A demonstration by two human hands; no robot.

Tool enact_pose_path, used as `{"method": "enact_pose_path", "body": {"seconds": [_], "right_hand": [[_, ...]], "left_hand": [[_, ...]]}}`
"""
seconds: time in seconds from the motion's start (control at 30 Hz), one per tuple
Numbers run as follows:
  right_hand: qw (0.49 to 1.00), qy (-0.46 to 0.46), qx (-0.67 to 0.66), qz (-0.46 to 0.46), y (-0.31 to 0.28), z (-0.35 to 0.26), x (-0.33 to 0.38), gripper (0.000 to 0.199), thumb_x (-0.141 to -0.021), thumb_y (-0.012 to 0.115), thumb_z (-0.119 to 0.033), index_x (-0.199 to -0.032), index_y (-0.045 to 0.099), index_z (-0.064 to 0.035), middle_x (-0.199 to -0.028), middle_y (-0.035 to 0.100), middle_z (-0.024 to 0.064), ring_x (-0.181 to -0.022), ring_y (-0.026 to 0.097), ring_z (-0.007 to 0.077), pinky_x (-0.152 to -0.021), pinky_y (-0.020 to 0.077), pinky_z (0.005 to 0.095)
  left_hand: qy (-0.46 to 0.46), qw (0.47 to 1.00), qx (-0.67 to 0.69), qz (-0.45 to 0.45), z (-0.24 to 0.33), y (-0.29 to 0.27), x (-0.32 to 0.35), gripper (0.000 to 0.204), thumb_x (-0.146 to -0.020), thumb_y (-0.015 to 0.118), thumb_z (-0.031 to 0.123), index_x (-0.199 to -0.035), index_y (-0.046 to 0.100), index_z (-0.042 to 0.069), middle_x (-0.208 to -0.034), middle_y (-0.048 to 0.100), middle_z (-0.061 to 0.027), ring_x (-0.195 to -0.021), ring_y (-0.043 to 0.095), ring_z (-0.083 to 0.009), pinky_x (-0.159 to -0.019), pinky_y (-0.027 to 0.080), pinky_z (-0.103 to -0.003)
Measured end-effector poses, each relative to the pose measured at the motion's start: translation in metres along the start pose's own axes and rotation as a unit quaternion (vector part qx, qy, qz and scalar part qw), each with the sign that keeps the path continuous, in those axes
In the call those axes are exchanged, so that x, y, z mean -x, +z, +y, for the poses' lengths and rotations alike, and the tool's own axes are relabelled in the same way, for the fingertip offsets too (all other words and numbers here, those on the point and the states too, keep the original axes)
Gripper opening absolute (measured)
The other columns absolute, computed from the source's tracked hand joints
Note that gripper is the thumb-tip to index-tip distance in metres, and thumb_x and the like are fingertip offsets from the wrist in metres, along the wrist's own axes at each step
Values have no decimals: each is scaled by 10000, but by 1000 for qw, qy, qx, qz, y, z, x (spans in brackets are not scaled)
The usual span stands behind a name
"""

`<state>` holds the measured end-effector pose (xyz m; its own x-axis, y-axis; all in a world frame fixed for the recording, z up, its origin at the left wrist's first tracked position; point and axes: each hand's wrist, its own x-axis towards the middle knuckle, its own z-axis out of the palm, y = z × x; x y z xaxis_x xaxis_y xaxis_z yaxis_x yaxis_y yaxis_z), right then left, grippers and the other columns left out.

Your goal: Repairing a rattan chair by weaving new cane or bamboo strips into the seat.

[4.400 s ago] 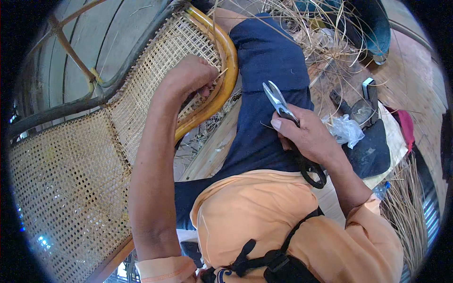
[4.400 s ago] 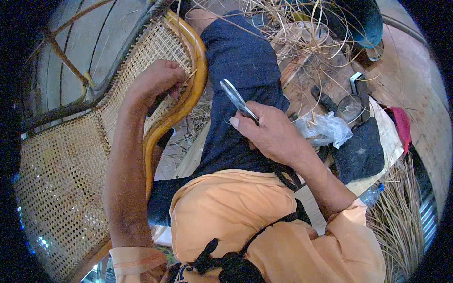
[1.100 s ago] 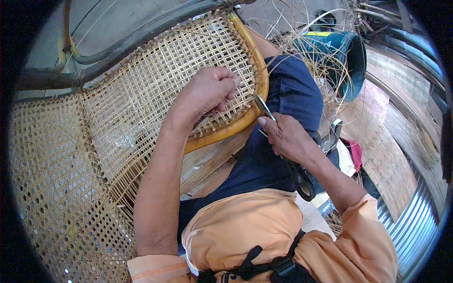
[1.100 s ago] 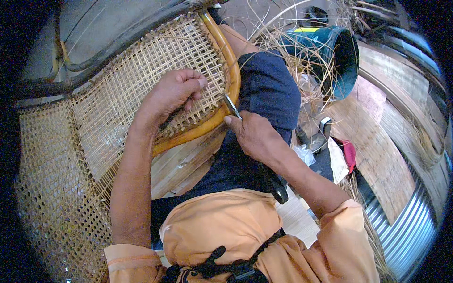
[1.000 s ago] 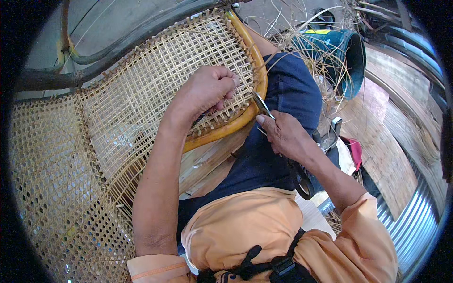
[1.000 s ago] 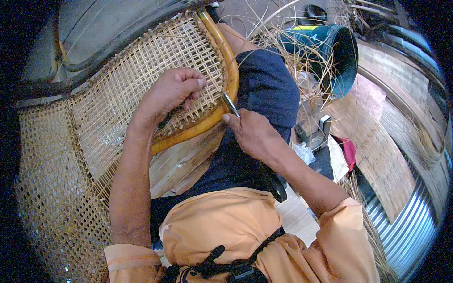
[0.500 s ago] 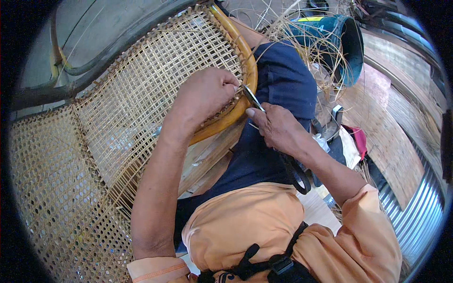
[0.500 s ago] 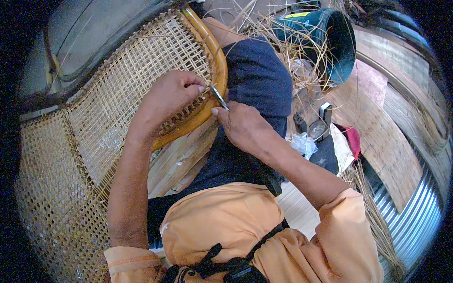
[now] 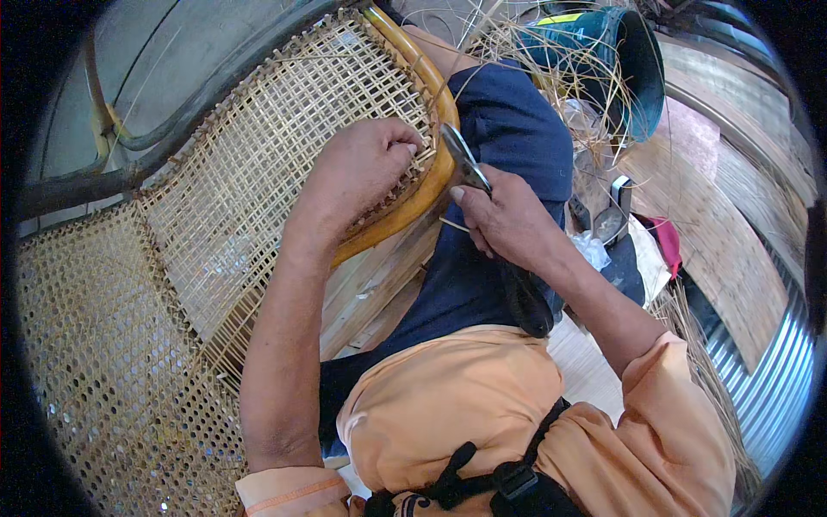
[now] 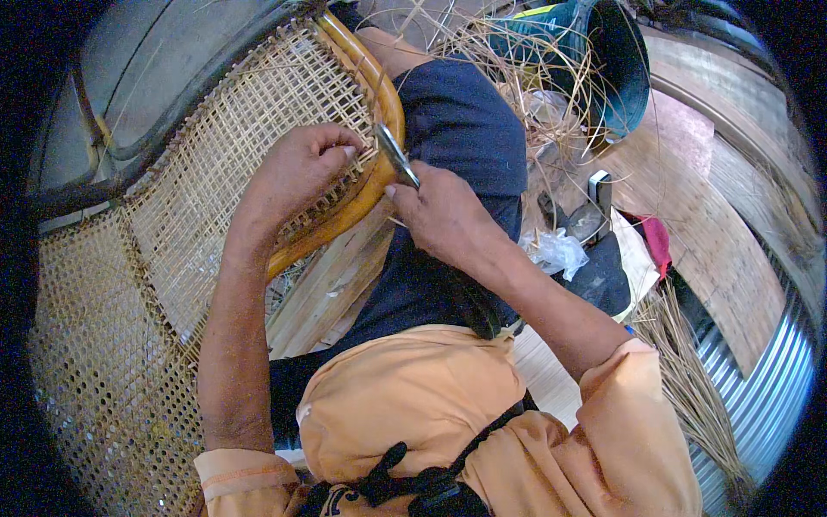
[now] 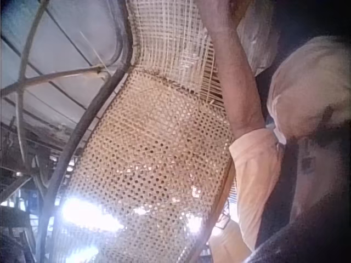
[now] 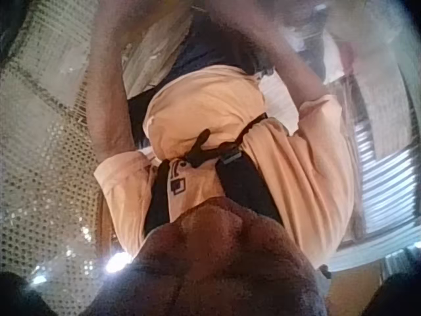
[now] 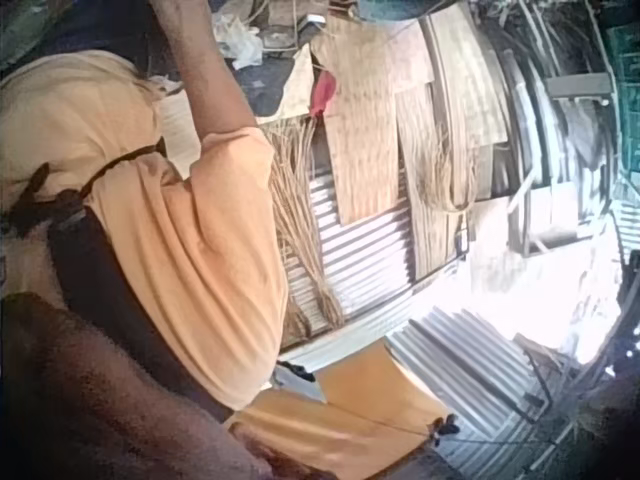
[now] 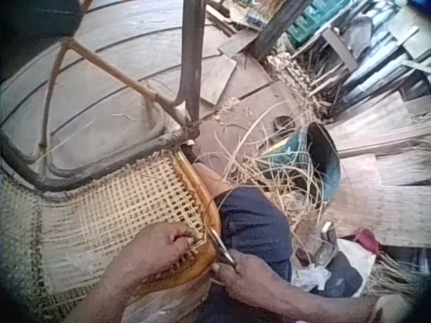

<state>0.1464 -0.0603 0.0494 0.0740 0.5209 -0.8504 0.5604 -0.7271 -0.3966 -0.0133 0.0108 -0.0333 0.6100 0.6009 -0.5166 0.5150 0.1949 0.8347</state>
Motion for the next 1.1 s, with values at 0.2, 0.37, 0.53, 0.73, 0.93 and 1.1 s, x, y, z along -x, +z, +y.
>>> {"method": "enact_pose_path", "body": {"seconds": [0.2, 0.37, 0.53, 0.73, 0.93, 1.1], "right_hand": [[996, -85, -26, 23, 5, 6, -16, 296, -841, 469, -139, -1106, 479, -7, -652, 563, 157, -577, 563, 275, -538, 448, 365], [992, -6, -119, -44, 1, -7, -11, 295, -828, 483, -119, -1104, 479, -13, -607, 513, 48, -499, 502, 151, -465, 415, 298], [982, -18, -172, -77, -1, -5, -12, 131, -861, 505, -142, -918, 477, -28, -639, 483, 10, -497, 485, 106, -455, 398, 234], [986, -34, -156, -58, 5, -6, -13, 255, -841, 515, -133, -1060, 508, -2, -627, 514, 30, -496, 488, 122, -469, 412, 275], [962, -19, -271, 3, 1, -5, -4, 259, -843, 509, -134, -1072, 508, -14, -683, 531, 40, -530, 508, 129, -526, 434, 265], [964, 14, -266, 11, -11, -4, 17, 260, -850, 496, -157, -1065, 505, -12, -705, 540, 48, -566, 527, 129, -560, 442, 263]], "left_hand": [[18, 999, -15, 32, 6, 4, 8, 244, -779, 476, 163, -910, 638, 35, -838, 631, -182, -780, 610, -321, -736, 476, -385], [-22, 999, -2, 45, 3, 6, 16, 241, -792, 488, 179, -914, 628, 24, -830, 633, -165, -770, 611, -282, -724, 471, -365], [-23, 997, -14, 75, 0, 9, 20, 235, -765, 480, 188, -885, 632, 55, -823, 628, -176, -775, 607, -328, -720, 470, -401], [-62, 997, -27, 36, 5, 6, 19, 229, -804, 506, 179, -940, 616, 31, -834, 639, -143, -775, 616, -245, -730, 467, -342], [-14, 996, -37, 75, 10, 13, 13, 221, -790, 529, 168, -939, 628, 39, -847, 638, -143, -792, 618, -266, -738, 472, -355], [38, 985, -152, 68, 21, 12, 3, 210, -782, 519, 184, -915, 667, 117, -830, 646, -130, -798, 628, -297, -702, 495, -407]]}}
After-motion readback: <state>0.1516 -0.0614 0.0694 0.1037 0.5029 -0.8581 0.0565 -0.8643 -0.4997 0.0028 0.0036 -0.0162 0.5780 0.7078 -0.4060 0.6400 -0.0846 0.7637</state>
